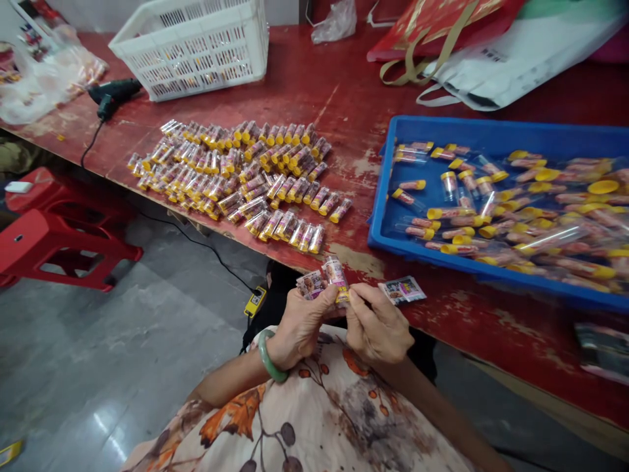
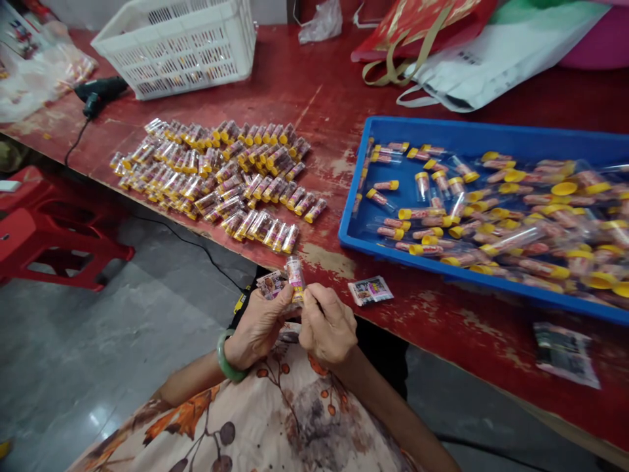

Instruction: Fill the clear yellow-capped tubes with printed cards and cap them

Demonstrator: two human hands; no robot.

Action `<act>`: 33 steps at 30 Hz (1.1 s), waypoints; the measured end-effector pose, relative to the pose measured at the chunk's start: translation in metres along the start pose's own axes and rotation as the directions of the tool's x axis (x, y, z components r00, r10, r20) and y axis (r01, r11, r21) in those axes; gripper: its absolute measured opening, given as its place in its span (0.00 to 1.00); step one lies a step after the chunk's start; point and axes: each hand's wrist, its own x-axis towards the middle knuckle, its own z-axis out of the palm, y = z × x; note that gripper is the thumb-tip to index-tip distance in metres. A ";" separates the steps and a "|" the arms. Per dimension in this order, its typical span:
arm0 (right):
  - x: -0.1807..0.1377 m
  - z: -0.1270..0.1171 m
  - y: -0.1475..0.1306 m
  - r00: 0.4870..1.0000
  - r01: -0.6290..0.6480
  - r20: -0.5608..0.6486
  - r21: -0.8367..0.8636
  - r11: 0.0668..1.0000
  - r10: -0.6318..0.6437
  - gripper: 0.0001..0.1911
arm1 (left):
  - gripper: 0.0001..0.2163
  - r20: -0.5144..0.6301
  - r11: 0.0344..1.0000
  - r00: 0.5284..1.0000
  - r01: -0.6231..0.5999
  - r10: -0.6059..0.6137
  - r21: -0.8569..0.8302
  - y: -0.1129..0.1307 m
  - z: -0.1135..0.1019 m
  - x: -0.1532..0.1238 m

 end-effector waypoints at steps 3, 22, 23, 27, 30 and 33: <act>-0.005 0.002 0.003 0.999 0.041 0.012 -0.071 0.997 -0.040 0.17 | 0.14 -0.010 1.000 1.000 -0.021 0.021 -0.019 -0.001 -0.001 0.002; -0.001 0.030 0.002 0.987 0.163 0.034 -0.226 0.960 -0.160 0.18 | 0.15 -0.055 0.995 0.996 -0.069 0.065 -0.076 0.009 -0.017 0.017; 0.000 0.034 0.003 0.988 0.153 0.045 -0.191 0.970 -0.147 0.19 | 0.16 -0.060 0.995 0.996 -0.075 0.071 -0.069 0.012 -0.018 0.019; 0.010 0.048 0.002 0.986 0.100 0.130 0.024 0.995 -0.103 0.19 | 0.15 -0.061 0.993 0.992 -0.109 0.107 -0.036 0.023 -0.029 0.025; 0.019 0.053 -0.001 0.981 0.017 0.188 0.165 0.986 -0.048 0.20 | 0.14 -0.071 0.990 0.987 -0.143 0.143 0.013 0.037 -0.040 0.028; 0.029 0.045 -0.001 0.975 -0.007 0.221 0.184 0.983 -0.035 0.18 | 0.15 -0.147 0.974 0.967 -0.189 0.206 0.123 0.064 -0.054 0.032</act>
